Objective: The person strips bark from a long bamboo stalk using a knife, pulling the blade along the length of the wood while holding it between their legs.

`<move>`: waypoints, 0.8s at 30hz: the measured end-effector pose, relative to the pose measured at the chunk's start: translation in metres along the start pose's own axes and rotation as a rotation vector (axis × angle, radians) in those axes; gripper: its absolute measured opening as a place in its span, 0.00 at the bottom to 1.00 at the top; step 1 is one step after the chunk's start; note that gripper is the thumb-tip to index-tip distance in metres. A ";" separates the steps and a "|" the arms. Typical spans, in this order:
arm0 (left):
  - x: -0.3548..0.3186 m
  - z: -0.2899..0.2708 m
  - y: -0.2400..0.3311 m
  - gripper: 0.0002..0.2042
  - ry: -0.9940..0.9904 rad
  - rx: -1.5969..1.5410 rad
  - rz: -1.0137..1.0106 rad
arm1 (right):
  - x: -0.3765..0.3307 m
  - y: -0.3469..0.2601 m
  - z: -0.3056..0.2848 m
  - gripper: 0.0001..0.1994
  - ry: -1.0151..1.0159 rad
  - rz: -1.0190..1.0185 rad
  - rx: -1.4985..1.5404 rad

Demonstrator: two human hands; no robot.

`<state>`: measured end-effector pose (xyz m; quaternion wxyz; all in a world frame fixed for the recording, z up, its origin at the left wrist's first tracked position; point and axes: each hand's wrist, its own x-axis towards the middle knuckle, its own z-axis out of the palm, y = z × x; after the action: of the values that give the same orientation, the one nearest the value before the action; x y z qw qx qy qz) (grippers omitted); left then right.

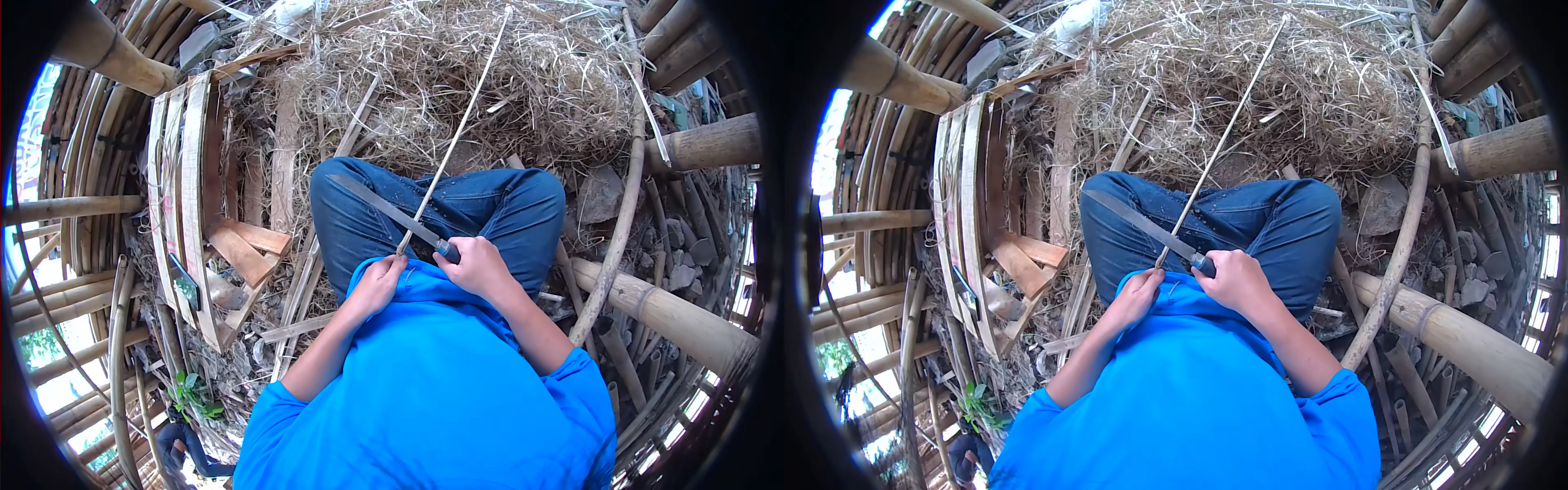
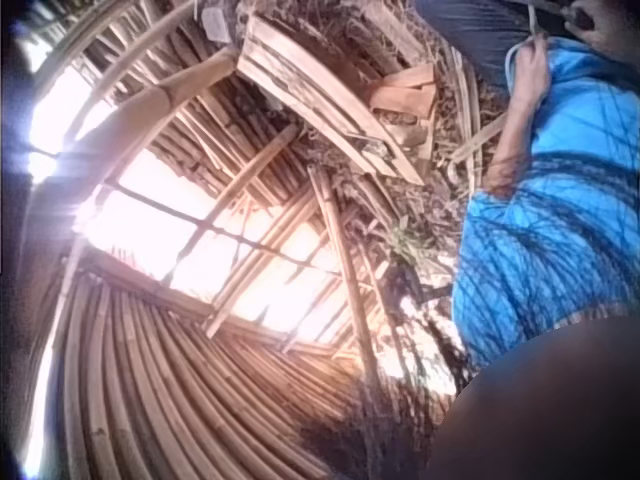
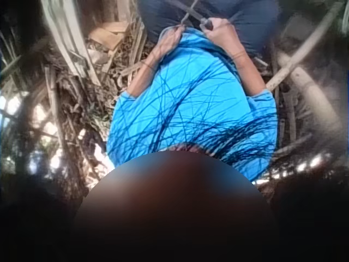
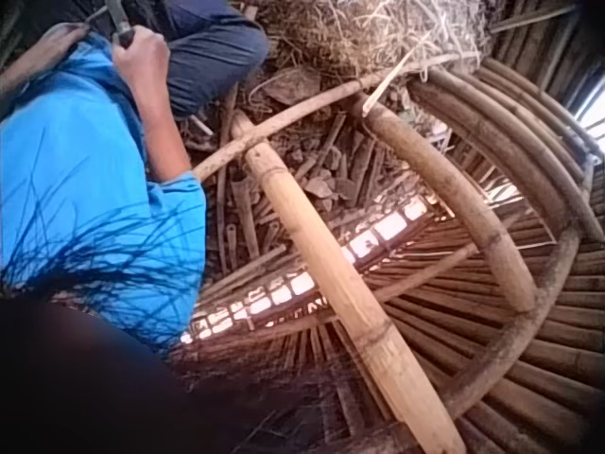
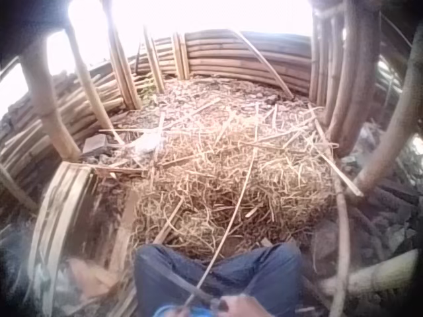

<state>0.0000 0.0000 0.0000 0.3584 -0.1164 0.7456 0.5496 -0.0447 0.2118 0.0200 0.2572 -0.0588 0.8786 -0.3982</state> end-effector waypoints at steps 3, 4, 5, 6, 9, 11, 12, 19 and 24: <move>0.002 0.004 -0.003 0.23 0.023 -0.061 0.033 | 0.000 0.004 0.001 0.13 0.012 -0.023 -0.034; 0.003 0.007 -0.002 0.23 0.027 -0.054 0.036 | -0.001 0.006 0.001 0.13 0.011 -0.036 -0.052; 0.004 0.009 -0.002 0.23 0.031 -0.045 0.039 | -0.002 0.008 0.000 0.12 0.010 -0.048 -0.069; 0.005 0.009 -0.004 0.23 0.030 -0.046 0.038 | -0.002 0.008 0.001 0.12 0.009 -0.047 -0.069; 0.005 0.009 -0.006 0.22 0.059 -0.021 0.075 | -0.001 0.002 0.004 0.12 -0.002 -0.019 -0.098; 0.004 0.009 -0.004 0.20 0.054 0.053 0.035 | 0.000 -0.002 0.004 0.12 -0.021 -0.022 -0.170; 0.002 0.010 -0.004 0.20 0.055 0.054 0.033 | 0.001 -0.001 0.005 0.12 -0.022 -0.023 -0.168; -0.009 0.010 0.001 0.15 0.186 0.175 0.194 | 0.008 0.009 0.006 0.12 -0.041 -0.035 -0.408; -0.007 0.004 -0.016 0.14 0.139 0.123 0.181 | 0.007 0.007 0.005 0.11 -0.053 -0.031 -0.436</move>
<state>0.0155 -0.0034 -0.0075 0.2612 -0.0644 0.8084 0.5236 -0.0476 0.2113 0.0098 0.2554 -0.1372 0.9357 -0.2009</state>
